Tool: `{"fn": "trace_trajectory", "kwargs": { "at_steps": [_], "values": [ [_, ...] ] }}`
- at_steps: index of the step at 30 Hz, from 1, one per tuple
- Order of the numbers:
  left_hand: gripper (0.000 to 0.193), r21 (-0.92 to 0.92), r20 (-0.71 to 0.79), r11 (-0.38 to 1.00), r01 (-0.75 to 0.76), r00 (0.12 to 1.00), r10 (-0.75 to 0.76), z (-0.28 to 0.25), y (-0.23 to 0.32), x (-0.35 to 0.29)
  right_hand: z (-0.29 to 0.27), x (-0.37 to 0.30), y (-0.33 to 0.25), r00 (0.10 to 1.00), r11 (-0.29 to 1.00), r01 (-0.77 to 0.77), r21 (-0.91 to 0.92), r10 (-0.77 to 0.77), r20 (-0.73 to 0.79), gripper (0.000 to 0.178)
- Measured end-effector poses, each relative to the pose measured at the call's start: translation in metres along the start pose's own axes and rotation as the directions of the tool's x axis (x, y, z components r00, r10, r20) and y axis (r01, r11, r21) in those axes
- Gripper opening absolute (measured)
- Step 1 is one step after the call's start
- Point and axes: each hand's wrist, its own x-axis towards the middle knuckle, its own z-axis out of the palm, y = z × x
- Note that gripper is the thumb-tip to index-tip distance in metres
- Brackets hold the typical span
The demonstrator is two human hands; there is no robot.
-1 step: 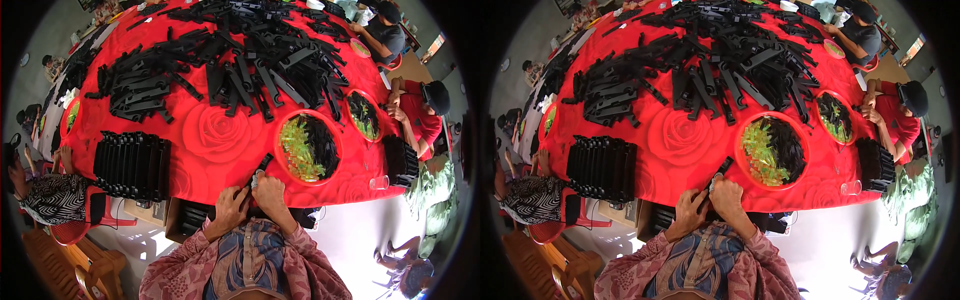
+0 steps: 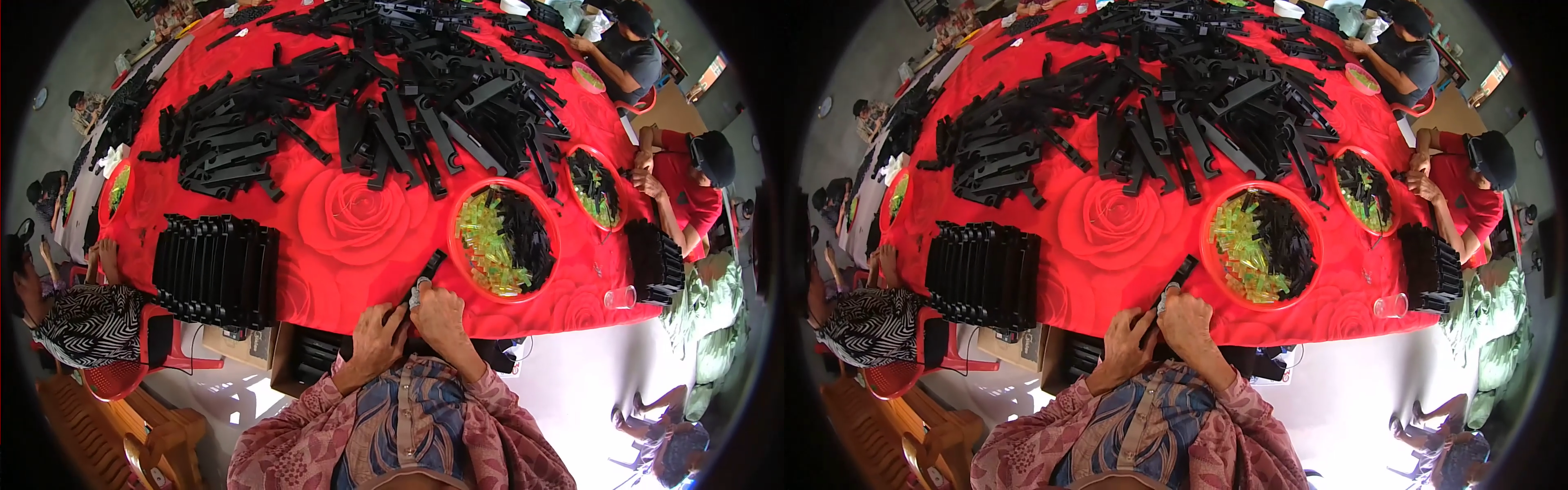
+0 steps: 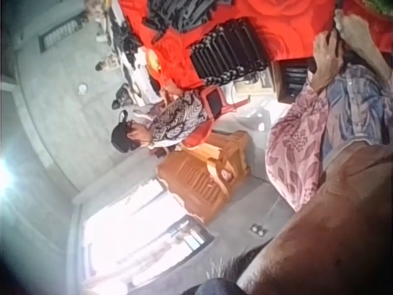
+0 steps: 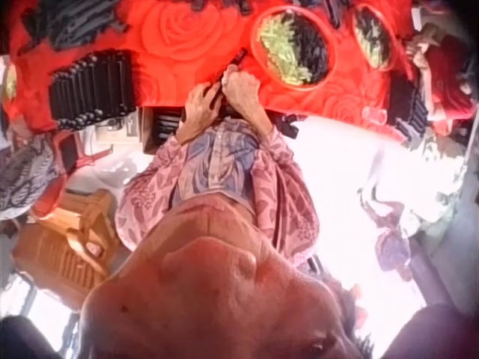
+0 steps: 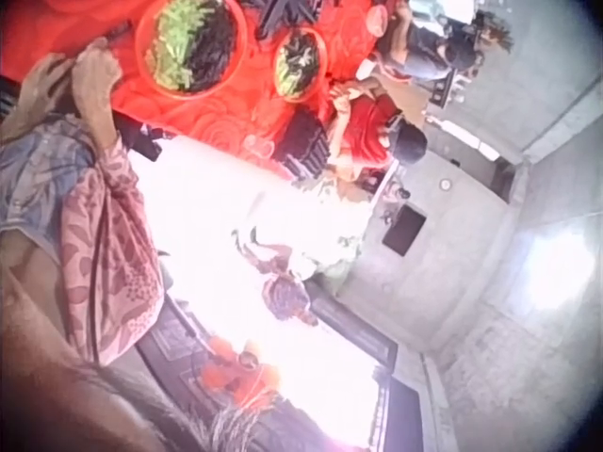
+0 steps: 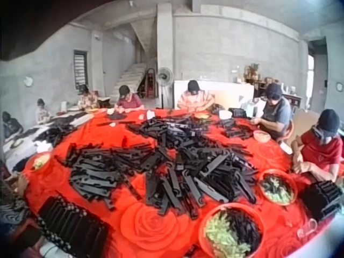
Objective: The person assembles black plastic components by hand at a table.
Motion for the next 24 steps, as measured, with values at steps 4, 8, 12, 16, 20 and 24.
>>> {"fn": "trace_trajectory", "kwargs": {
  "at_steps": [4, 8, 12, 16, 20, 24],
  "values": [
    [0.033, 0.043, 0.060, 0.999, -0.024, 0.998, 0.021, -0.001, -0.002, 0.003, 0.004, -0.002, -0.006, 1.000, 1.000, 0.019, 0.009, -0.019, 0.022, 0.026],
    [0.032, 0.032, 0.037, 0.999, -0.038, 0.999, 0.036, 0.001, -0.002, 0.001, 0.004, -0.003, -0.004, 0.999, 0.999, -0.014, 0.031, 0.012, 0.044, 0.028],
    [0.032, 0.014, 0.026, 0.999, -0.052, 0.998, 0.051, 0.002, -0.005, -0.002, 0.006, -0.004, -0.005, 0.999, 0.998, -0.034, 0.057, 0.035, -0.014, 0.028],
    [0.034, 0.011, 0.021, 0.998, -0.067, 0.998, 0.067, 0.002, -0.005, -0.004, 0.008, -0.002, -0.004, 0.996, 0.996, -0.067, 0.061, 0.071, -0.054, 0.028],
    [0.034, -0.014, 0.046, 0.997, -0.071, 0.996, 0.072, 0.001, -0.003, -0.004, 0.016, 0.000, 0.000, 0.993, 0.995, -0.075, 0.063, 0.080, -0.085, 0.028],
    [0.037, -0.001, 0.058, 0.998, -0.068, 0.996, 0.068, 0.001, -0.002, -0.006, 0.017, -0.001, 0.001, 0.990, 0.993, -0.078, 0.091, 0.088, -0.107, 0.026]
  ]
}}
